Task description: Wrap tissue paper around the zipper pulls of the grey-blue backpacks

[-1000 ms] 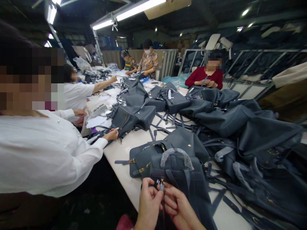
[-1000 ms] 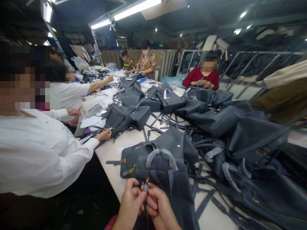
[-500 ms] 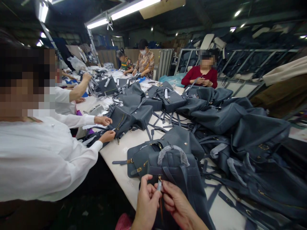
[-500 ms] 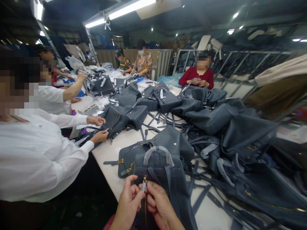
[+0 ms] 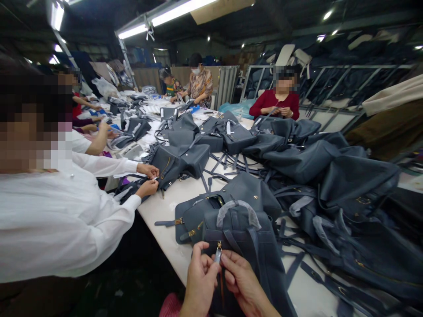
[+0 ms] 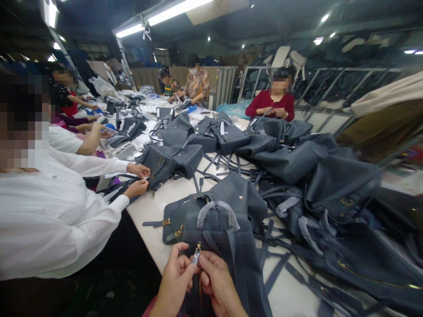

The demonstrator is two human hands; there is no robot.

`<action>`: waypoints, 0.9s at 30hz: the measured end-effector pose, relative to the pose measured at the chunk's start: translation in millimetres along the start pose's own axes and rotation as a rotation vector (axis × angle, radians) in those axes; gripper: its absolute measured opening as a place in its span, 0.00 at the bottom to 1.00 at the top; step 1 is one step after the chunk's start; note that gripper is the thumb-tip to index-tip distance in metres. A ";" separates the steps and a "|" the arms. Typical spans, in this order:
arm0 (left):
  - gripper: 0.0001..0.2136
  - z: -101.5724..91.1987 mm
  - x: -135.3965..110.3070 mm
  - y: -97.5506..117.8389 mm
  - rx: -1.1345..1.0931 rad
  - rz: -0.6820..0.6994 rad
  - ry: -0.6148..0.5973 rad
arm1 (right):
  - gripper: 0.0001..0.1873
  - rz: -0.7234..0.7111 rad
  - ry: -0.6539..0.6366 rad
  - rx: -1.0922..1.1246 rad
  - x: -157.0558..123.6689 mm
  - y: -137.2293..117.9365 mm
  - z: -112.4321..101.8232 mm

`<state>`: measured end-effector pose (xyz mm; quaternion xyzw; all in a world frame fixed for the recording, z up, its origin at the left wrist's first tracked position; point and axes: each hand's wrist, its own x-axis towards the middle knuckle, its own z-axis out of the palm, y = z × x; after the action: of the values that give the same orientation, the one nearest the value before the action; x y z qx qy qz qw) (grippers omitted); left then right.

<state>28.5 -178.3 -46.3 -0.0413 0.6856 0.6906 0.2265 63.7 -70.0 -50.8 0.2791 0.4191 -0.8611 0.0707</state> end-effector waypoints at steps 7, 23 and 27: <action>0.24 0.1 10.1 -21.2 -0.219 -0.063 -0.069 | 0.24 0.063 -0.015 0.154 1.3 -2.2 6.4; 0.16 0.1 4.8 -25.1 0.015 0.039 -0.028 | 0.26 0.072 0.150 -0.141 1.3 -9.5 12.3; 0.15 1.6 6.7 -30.9 0.053 0.111 -0.014 | 0.27 0.003 0.179 -0.082 8.7 -2.1 13.3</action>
<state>34.3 -176.3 -77.3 0.0078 0.7032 0.6840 0.1936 50.1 -77.8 -47.5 0.3526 0.4580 -0.8148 0.0456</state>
